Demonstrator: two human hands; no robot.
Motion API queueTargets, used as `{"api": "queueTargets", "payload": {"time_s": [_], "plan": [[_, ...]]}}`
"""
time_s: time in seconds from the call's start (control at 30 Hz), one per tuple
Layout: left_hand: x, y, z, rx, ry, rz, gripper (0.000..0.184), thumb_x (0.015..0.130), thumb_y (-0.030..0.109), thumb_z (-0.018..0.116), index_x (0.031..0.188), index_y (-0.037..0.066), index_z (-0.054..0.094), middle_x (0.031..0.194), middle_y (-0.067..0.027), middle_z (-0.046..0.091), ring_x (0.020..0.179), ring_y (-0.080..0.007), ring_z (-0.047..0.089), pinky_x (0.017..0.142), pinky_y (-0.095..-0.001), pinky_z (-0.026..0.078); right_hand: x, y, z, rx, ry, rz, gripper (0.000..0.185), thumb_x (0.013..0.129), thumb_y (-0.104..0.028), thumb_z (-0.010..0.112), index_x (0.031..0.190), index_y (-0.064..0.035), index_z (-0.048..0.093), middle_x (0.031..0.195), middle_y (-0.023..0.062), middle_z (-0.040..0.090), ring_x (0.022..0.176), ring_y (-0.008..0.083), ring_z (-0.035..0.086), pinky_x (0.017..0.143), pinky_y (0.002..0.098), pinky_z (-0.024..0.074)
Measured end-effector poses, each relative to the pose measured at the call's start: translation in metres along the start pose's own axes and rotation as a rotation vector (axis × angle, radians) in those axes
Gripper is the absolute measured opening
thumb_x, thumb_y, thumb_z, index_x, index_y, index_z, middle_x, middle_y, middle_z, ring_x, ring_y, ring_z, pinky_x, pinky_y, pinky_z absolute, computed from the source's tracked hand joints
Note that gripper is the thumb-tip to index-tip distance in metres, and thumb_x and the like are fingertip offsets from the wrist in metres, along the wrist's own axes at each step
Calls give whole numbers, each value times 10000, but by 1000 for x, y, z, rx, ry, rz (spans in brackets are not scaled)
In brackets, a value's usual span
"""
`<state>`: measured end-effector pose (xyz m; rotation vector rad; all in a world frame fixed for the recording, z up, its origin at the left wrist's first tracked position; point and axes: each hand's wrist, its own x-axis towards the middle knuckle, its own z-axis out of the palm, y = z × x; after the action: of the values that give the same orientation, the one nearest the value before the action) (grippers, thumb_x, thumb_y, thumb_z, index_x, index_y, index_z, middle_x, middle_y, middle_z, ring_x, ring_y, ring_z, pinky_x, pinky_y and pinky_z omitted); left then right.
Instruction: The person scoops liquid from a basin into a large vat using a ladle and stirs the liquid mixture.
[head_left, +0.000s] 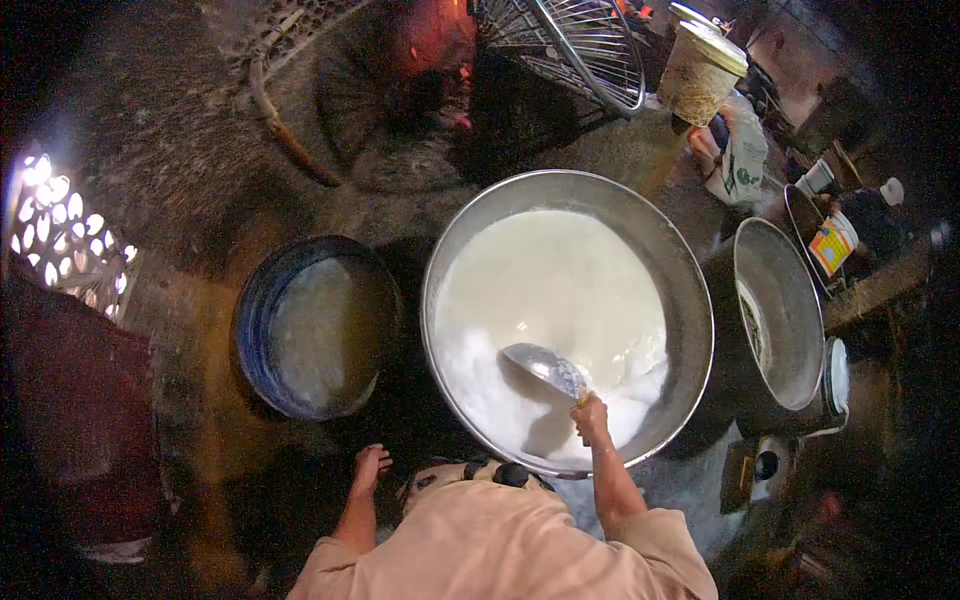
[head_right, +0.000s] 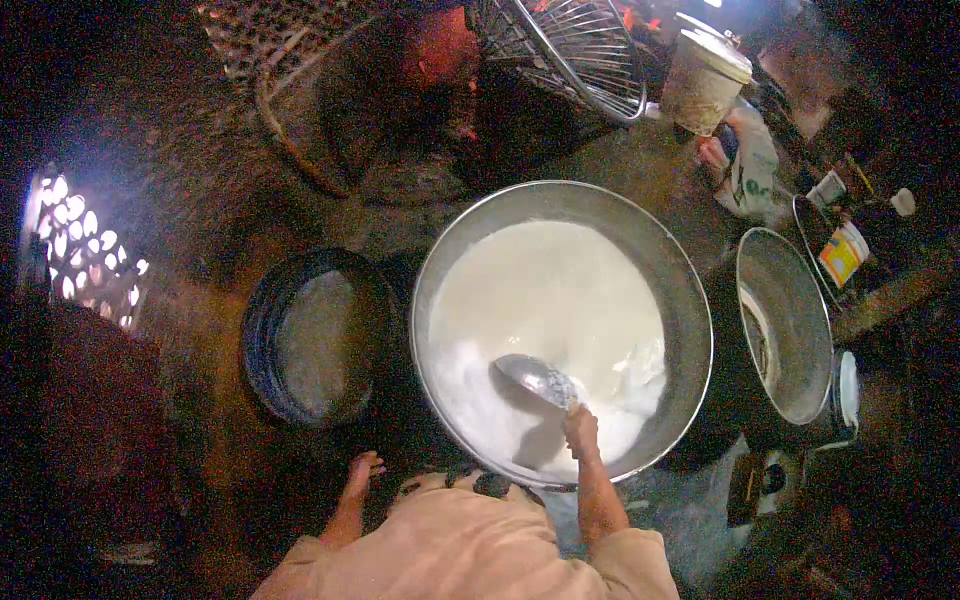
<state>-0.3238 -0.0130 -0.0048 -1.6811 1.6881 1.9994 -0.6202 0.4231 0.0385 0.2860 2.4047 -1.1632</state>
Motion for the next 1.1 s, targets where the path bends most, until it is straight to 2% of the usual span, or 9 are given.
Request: {"api": "queueTargets", "payload": {"time_s": [0.37,0.43,0.57,0.67,0.7,0.8,0.87,0.9,1.1], "plan": [[-10,35,76,26,-40,-75,369,835,206,517,1169,51,528,936,-105,648,723,-218,648,619,-367,494,-42,-66,-92,118,-241,51,318,669,-35,623,962,8,508,745,127,603,532,190,616,439,349,524],[5,30,59,9,-48,-67,382,828,207,526,1176,48,525,936,-108,649,712,-221,646,616,-370,494,-43,-111,-121,58,-335,-29,415,691,-20,635,1082,-14,497,729,99,594,487,171,568,400,309,501],[16,7,36,-88,-12,-69,407,812,217,555,1177,41,520,935,-111,642,715,-231,637,618,-380,494,-4,-183,-139,-175,-158,-338,323,716,-52,679,994,1,525,624,90,580,460,140,546,400,315,456],[39,-17,11,-134,-2,-11,411,794,242,585,1156,56,525,947,-111,629,775,-241,627,623,-396,487,44,-217,-84,-388,118,-657,358,676,-107,620,1005,12,545,757,242,608,720,424,593,662,430,504],[48,-30,0,-142,-6,24,412,787,253,596,1148,65,528,952,-111,624,801,-246,624,625,-401,484,54,-225,-64,-434,125,-505,322,684,-100,600,994,-19,572,842,247,619,797,429,595,696,469,499],[46,-61,-27,-252,-146,133,404,766,284,621,1120,102,554,974,-100,612,860,-244,596,641,-409,473,74,-225,-24,-476,121,-449,274,700,-61,555,971,-76,590,906,243,617,864,426,592,715,495,491],[14,-40,-22,-222,-2,-65,381,751,294,633,1084,118,581,972,-81,613,854,-242,581,655,-406,468,90,-200,-12,-605,45,-483,289,702,-47,543,986,-73,591,897,229,622,869,411,600,724,493,496],[2,-33,-24,-207,70,-167,370,743,299,639,1066,126,594,971,-71,614,851,-240,574,662,-405,465,81,-200,-14,-648,-24,-484,368,689,-32,550,1043,-118,597,908,199,628,886,389,606,731,474,504],[-21,-41,-26,-284,17,-32,281,741,245,625,988,111,626,906,-43,629,834,-232,568,660,-410,461,62,-144,-28,-728,-28,-402,562,663,-16,562,1177,-244,563,957,154,637,898,367,612,739,445,515]]}}
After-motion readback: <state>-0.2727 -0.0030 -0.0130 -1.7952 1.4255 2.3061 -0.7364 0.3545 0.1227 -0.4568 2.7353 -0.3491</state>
